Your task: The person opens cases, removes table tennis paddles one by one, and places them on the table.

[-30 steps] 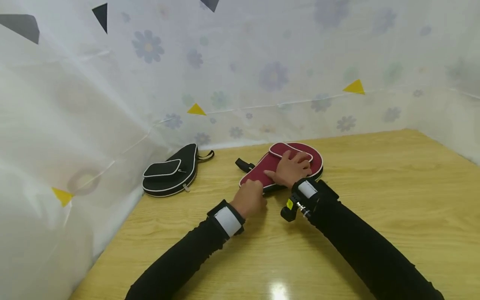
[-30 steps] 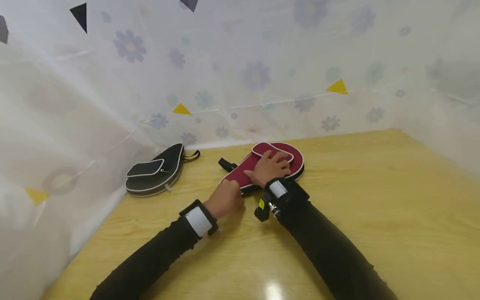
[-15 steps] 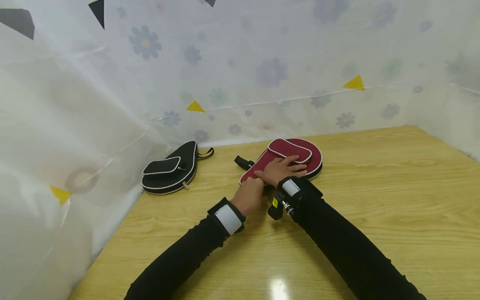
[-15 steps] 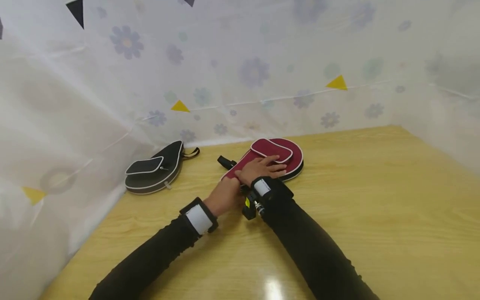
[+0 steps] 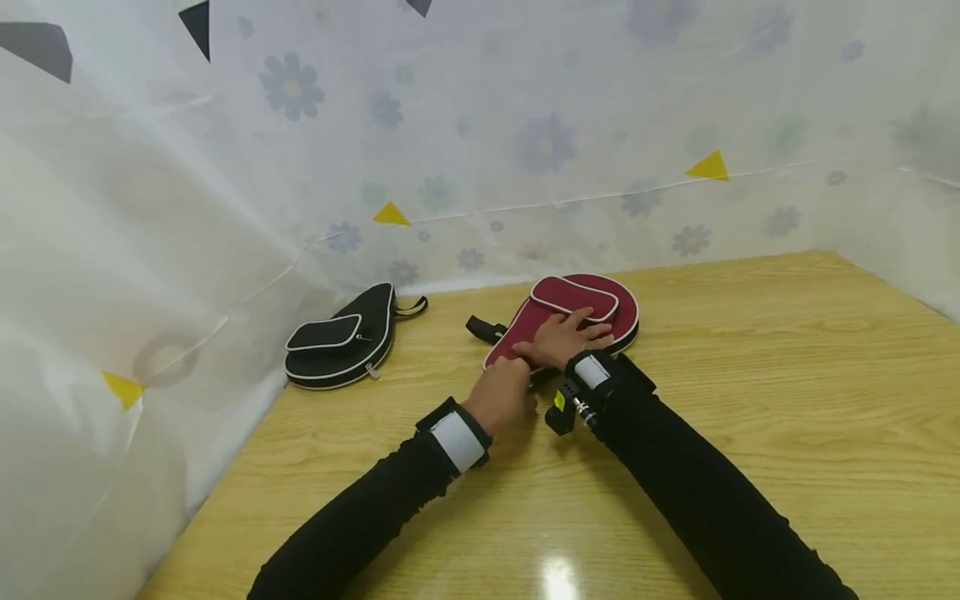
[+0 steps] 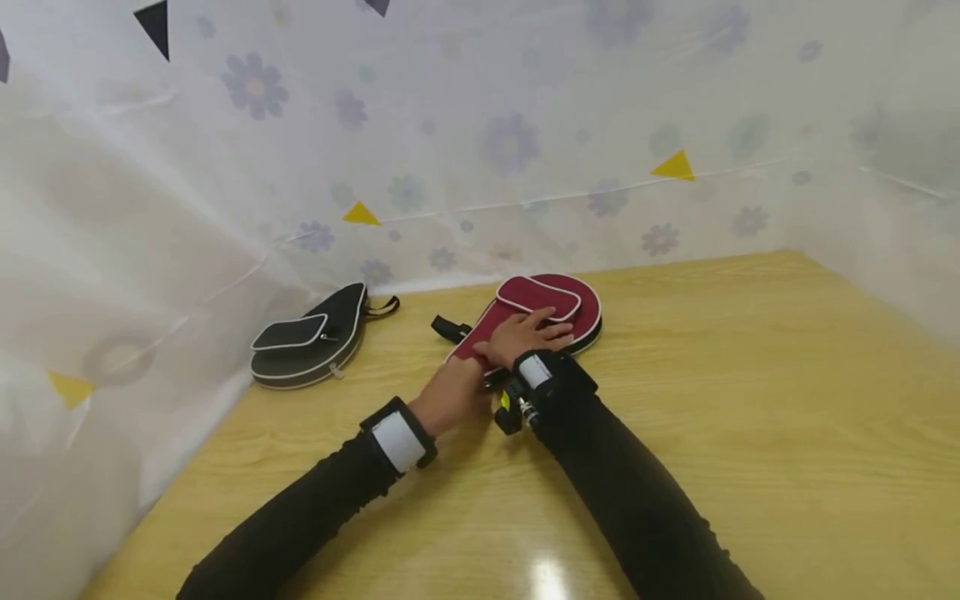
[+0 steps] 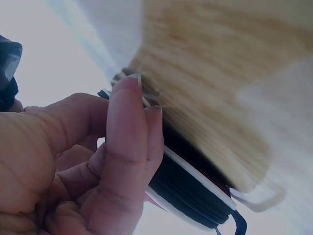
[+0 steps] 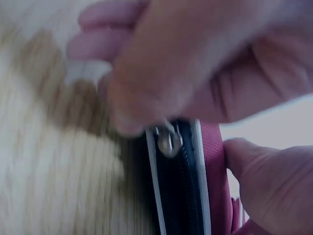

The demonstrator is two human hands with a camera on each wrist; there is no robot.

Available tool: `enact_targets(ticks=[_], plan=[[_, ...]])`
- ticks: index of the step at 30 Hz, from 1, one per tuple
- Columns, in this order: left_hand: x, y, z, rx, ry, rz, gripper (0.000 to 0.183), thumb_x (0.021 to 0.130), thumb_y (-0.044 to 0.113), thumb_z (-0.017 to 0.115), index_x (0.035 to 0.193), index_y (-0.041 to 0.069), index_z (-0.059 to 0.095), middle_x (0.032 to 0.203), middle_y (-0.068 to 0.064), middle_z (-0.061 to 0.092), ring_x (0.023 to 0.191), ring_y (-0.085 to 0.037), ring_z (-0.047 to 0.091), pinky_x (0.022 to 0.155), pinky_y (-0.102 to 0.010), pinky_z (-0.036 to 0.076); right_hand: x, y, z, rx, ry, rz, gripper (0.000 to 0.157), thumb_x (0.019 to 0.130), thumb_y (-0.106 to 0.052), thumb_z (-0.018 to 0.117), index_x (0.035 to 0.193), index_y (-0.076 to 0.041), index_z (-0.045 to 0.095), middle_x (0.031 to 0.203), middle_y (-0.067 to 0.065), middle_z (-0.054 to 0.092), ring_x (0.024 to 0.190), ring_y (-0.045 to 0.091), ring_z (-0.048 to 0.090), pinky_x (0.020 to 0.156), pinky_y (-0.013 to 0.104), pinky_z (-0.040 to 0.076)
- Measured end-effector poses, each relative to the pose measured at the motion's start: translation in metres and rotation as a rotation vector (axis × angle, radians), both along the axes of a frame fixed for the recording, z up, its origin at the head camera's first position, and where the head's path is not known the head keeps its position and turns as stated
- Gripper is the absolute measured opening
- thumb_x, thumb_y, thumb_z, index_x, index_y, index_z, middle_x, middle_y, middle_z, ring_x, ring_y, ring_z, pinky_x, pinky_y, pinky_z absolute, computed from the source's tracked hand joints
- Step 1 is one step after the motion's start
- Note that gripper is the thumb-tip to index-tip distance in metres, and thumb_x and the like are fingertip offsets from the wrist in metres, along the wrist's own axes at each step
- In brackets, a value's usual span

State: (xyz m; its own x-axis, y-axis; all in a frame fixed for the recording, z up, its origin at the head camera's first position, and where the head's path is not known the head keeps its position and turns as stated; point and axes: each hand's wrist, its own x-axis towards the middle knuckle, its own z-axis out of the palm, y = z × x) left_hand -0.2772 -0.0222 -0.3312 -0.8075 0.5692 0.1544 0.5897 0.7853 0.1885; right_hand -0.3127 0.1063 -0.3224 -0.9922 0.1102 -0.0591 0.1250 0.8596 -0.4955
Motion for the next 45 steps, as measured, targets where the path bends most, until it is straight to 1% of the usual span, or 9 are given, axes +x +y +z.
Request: enact_targets(ticks=[8, 13, 17, 23, 26, 30, 36, 39, 45], plan=[[0.0, -0.004, -0.002, -0.041, -0.017, -0.002, 0.016, 0.086, 0.009, 0.079, 0.073, 0.003, 0.07, 0.054, 0.005, 0.052, 0.05, -0.007, 0.045, 0.051, -0.022, 0.04, -0.002, 0.022, 0.004, 0.048, -0.023, 0.072, 0.091, 0.097, -0.052, 0.059, 0.154, 0.012, 0.026, 0.158, 0.043, -0.002, 0.138, 0.071, -0.001, 0.113, 0.074, 0.007], [0.001, -0.001, -0.003, -0.033, -0.009, -0.021, 0.024, 0.084, 0.008, 0.079, 0.065, 0.005, 0.065, 0.053, 0.007, 0.047, 0.05, -0.007, 0.041, 0.049, -0.022, 0.037, 0.0, 0.036, 0.007, 0.05, -0.015, 0.165, 0.089, 0.096, -0.052, 0.06, 0.153, 0.009, 0.029, 0.158, 0.041, 0.001, 0.137, 0.073, 0.001, 0.111, 0.076, 0.012], [0.004, 0.003, -0.003, -0.024, -0.047, -0.025, 0.03, 0.085, 0.007, 0.079, 0.06, 0.008, 0.061, 0.052, 0.008, 0.042, 0.05, -0.008, 0.037, 0.048, -0.022, 0.034, -0.001, 0.049, 0.007, 0.068, 0.013, 0.249, 0.086, 0.095, -0.051, 0.062, 0.152, 0.008, 0.034, 0.158, 0.039, 0.009, 0.135, 0.075, 0.01, 0.109, 0.075, 0.017], [0.006, 0.008, -0.002, -0.05, -0.077, -0.006, 0.035, 0.086, 0.01, 0.079, 0.058, 0.01, 0.057, 0.052, 0.008, 0.04, 0.049, -0.007, 0.037, 0.047, -0.021, 0.034, -0.003, 0.056, 0.006, 0.101, 0.029, 0.327, 0.085, 0.096, -0.047, 0.063, 0.152, 0.011, 0.033, 0.159, 0.039, 0.014, 0.143, 0.065, 0.009, 0.113, 0.071, 0.015], [0.006, 0.008, -0.001, -0.054, -0.073, -0.014, 0.038, 0.086, 0.009, 0.079, 0.056, 0.01, 0.055, 0.051, 0.008, 0.038, 0.048, -0.007, 0.035, 0.046, -0.021, 0.031, 0.0, 0.048, 0.008, 0.136, 0.01, 0.301, 0.08, 0.099, -0.046, 0.059, 0.151, 0.01, 0.035, 0.16, 0.038, 0.011, 0.139, 0.067, 0.017, 0.111, 0.071, 0.021], [0.006, 0.006, -0.001, -0.043, -0.062, -0.04, 0.039, 0.084, 0.006, 0.08, 0.056, 0.01, 0.053, 0.051, 0.008, 0.036, 0.048, -0.007, 0.034, 0.046, -0.02, 0.029, 0.008, 0.03, 0.008, 0.166, 0.007, 0.2, 0.075, 0.102, -0.044, 0.055, 0.145, 0.015, 0.038, 0.157, 0.041, 0.009, 0.131, 0.07, 0.029, 0.105, 0.071, 0.033], [0.005, 0.005, -0.001, -0.008, -0.087, -0.069, 0.024, 0.084, 0.005, 0.08, 0.066, 0.005, 0.064, 0.053, 0.007, 0.039, 0.049, -0.008, 0.037, 0.047, -0.02, 0.03, 0.015, 0.006, 0.0, 0.174, 0.044, 0.013, 0.083, 0.103, -0.045, 0.053, 0.147, 0.021, 0.028, 0.149, 0.049, 0.021, 0.138, 0.067, 0.023, 0.11, 0.07, 0.027], [0.005, 0.005, 0.0, 0.008, -0.103, -0.071, 0.017, 0.084, 0.004, 0.08, 0.073, 0.004, 0.068, 0.055, 0.006, 0.042, 0.051, -0.008, 0.039, 0.048, -0.021, 0.031, 0.015, 0.002, -0.002, 0.172, 0.043, -0.013, 0.083, 0.103, -0.044, 0.052, 0.148, 0.021, 0.026, 0.147, 0.05, 0.022, 0.14, 0.066, 0.02, 0.113, 0.068, 0.023], [0.004, 0.007, 0.001, 0.003, -0.101, -0.067, 0.012, 0.085, 0.005, 0.08, 0.079, 0.002, 0.07, 0.06, 0.004, 0.049, 0.055, -0.009, 0.044, 0.051, -0.022, 0.035, 0.012, 0.006, 0.0, 0.172, 0.025, 0.003, 0.082, 0.104, -0.043, 0.051, 0.149, 0.02, 0.025, 0.148, 0.051, 0.021, 0.14, 0.066, 0.018, 0.113, 0.069, 0.023]])
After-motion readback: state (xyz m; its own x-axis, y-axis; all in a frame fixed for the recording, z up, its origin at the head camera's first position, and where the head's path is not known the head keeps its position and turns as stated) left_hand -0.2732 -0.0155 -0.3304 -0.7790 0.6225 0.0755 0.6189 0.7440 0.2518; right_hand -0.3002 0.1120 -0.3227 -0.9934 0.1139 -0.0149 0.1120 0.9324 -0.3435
